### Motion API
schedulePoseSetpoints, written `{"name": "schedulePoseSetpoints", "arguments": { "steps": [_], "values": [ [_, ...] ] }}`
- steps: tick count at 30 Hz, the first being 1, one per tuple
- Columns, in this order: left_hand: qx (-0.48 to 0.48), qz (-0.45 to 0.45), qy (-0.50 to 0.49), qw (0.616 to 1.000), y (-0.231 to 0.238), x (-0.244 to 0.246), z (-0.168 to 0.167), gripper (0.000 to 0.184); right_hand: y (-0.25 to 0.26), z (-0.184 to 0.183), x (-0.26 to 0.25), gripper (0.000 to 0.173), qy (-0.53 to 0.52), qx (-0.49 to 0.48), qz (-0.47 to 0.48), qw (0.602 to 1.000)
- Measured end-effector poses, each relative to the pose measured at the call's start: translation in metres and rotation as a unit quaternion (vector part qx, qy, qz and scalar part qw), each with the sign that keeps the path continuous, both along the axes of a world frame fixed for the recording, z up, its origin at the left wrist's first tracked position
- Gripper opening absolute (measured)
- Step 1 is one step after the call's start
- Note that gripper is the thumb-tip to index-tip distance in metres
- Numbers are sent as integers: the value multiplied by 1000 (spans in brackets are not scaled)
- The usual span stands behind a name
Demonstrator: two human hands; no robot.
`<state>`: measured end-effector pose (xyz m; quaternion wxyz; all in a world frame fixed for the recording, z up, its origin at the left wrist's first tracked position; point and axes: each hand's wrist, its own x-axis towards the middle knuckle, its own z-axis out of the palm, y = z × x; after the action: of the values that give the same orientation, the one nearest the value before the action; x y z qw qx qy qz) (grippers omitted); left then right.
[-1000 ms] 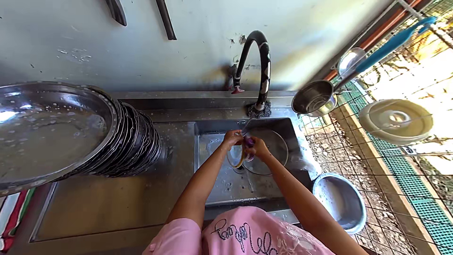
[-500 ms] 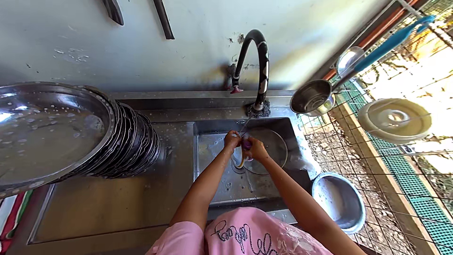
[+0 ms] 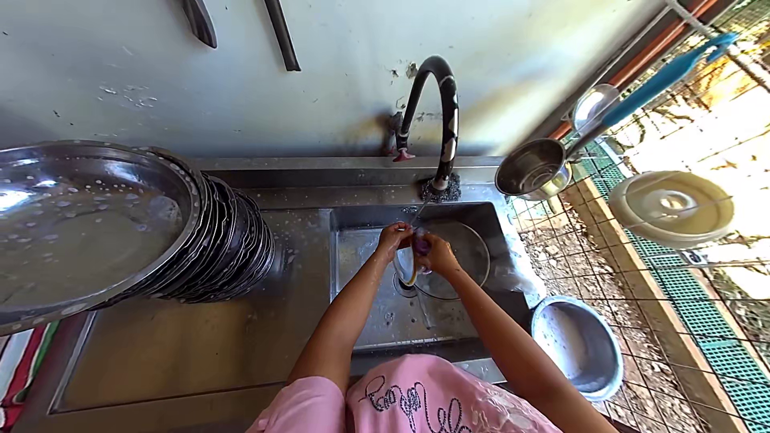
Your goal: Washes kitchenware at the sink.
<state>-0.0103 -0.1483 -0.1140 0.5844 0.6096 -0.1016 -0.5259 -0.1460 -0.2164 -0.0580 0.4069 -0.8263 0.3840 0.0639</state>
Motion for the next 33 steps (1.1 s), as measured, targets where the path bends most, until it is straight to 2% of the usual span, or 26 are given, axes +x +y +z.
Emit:
{"name": "schedulePoseSetpoints", "arguments": {
  "steps": [6, 10, 17, 20, 24, 26, 28, 29, 30, 31, 33],
  "values": [
    [-23, -5, 13, 1000, 0, 0, 1, 28, -4, 2, -5, 58, -18, -1, -2, 1000],
    [46, 14, -14, 999, -6, -4, 13, 25, 0, 2, -5, 57, -14, -14, 14, 1000],
    [95, 41, -24, 994, -11, -4, -6, 27, 8, 0, 5, 53, 12, -43, 69, 997],
    [117, 11, -69, 991, -11, -1, -13, 27, 10, -2, 8, 53, 22, -46, 72, 996],
    [141, -46, -119, 982, -9, 6, -14, 36, 6, -4, 8, 51, 21, -46, 27, 998],
    [178, -126, -218, 951, -2, 17, -14, 42, -8, -9, 0, 51, 20, -27, -17, 999],
    [247, -187, -354, 882, 13, 32, -16, 46, -26, -19, -15, 53, -14, 3, -76, 997],
    [282, -202, -390, 853, 22, 37, -21, 56, -33, -22, -23, 52, -47, 19, -105, 993],
    [299, -213, -398, 840, 31, 43, -29, 70, -39, -24, -31, 51, -85, 33, -128, 988],
    [302, -211, -399, 840, 37, 47, -35, 79, -42, -23, -38, 49, -125, 45, -145, 981],
    [252, -177, -383, 871, 48, 49, -43, 86, -50, -18, -52, 45, -200, 73, -161, 964]
  ]
}}
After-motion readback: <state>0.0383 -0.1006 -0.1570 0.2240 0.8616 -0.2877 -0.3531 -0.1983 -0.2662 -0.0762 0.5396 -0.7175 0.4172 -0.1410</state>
